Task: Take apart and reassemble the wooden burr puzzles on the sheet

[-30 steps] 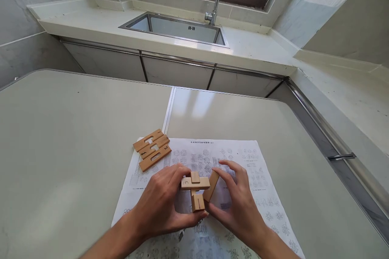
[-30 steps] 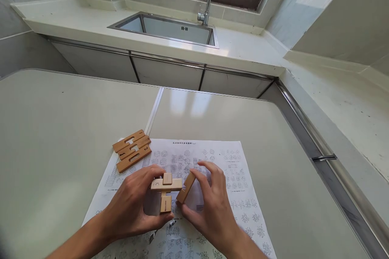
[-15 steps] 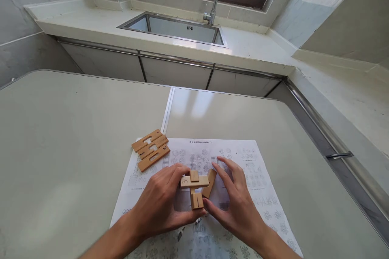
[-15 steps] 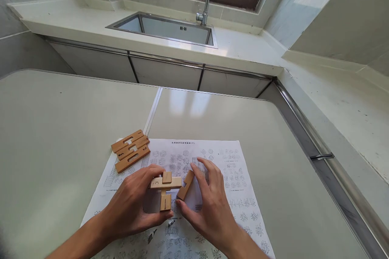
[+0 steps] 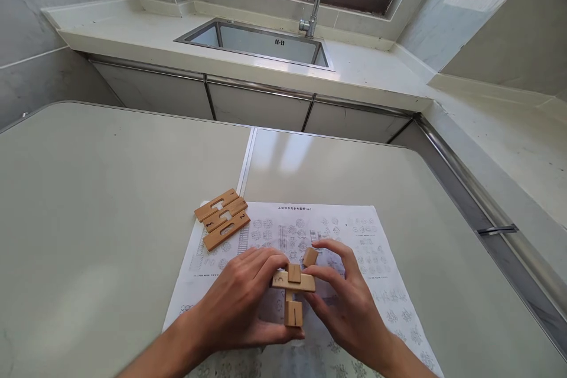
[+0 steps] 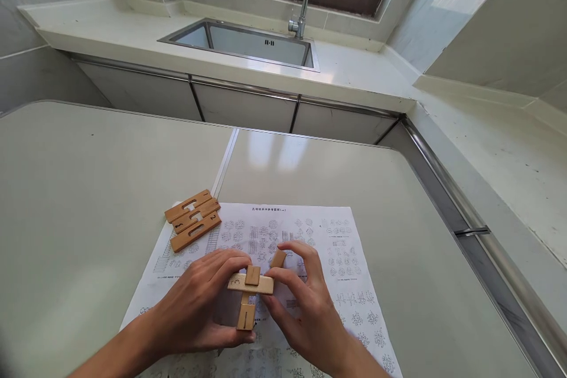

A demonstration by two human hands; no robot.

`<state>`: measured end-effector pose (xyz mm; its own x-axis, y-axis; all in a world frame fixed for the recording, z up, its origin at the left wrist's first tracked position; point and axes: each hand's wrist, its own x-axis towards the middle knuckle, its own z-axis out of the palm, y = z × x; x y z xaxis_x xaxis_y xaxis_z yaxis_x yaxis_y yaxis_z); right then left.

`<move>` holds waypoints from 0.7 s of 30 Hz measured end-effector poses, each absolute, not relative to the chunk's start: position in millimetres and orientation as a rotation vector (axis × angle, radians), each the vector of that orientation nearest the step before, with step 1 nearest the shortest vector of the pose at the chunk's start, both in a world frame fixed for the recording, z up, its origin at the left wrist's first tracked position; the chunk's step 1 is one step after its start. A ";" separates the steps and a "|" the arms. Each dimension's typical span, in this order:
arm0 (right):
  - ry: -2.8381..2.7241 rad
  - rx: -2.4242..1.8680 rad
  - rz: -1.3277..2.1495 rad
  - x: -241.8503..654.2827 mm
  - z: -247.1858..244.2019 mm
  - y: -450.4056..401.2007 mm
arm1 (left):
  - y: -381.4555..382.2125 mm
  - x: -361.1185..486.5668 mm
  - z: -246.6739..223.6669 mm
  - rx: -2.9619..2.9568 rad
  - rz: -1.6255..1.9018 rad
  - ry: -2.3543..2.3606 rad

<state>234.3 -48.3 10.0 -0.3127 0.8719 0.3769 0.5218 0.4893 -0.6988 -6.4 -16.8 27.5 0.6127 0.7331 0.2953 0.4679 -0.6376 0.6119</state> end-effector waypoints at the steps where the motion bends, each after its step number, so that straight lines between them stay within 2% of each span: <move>1: -1.984 -1.135 0.598 234.5 11.1 -48.1 | -17.0 -6.3 27.8 2.351 0.742 0.947; 16: -1.866 -1.020 0.762 233.6 22.6 -45.9 | -16.8 -4.8 32.1 2.320 0.747 0.978; 21: -1.862 -0.984 0.692 232.2 22.0 -45.5 | -16.2 -4.5 31.4 2.309 0.751 0.973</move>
